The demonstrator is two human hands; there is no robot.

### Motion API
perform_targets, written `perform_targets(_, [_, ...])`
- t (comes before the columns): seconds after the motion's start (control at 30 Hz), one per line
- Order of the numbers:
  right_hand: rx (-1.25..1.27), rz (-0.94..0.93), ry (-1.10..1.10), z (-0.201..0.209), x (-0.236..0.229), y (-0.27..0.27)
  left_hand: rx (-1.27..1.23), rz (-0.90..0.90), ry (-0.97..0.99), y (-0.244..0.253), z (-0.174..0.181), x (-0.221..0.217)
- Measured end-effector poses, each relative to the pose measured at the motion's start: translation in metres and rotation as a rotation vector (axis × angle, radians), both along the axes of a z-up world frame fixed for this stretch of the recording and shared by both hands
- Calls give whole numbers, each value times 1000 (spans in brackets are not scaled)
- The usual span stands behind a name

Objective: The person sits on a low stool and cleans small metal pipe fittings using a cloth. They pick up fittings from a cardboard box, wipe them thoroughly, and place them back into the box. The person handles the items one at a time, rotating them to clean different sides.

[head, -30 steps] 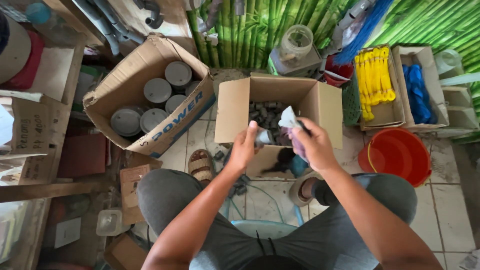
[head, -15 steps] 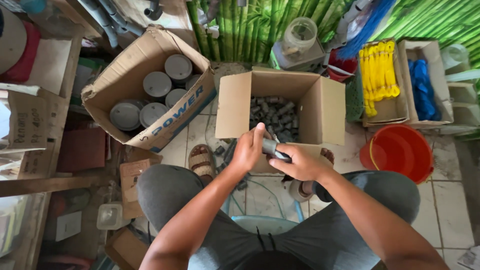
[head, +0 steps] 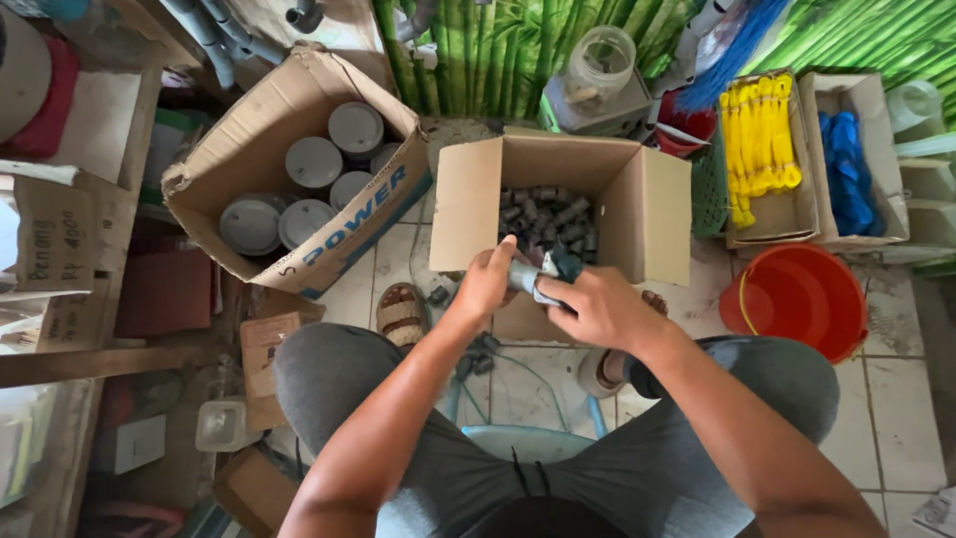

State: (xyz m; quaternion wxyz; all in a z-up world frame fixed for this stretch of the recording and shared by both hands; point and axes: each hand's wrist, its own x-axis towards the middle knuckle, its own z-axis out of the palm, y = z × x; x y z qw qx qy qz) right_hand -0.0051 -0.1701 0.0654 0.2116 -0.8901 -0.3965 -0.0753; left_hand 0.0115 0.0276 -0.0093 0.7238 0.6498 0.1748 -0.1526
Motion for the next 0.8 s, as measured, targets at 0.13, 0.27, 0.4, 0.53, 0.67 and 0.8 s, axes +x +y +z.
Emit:
perform_targets(0.13, [136, -48, 86, -20, -5, 10, 46, -19, -6, -4, 12, 0])
perform_targets(0.27, [726, -278, 880, 7, -12, 28, 437, -159, -283, -1, 55, -13])
perform_targets(0.4, [995, -469, 1167, 6, -12, 31, 677, -217, -366, -3, 74, -20])
perform_targets(0.53, [604, -437, 667, -18, -3, 13, 320, -158, -276, -1, 37, -10])
perform_targets(0.67, [495, -373, 200, -10, -7, 11, -12, -217, -274, 1, 27, -8])
perform_targets(0.8, [618, -406, 534, 6, -7, 10, 146, -240, -514, 8, 24, -7])
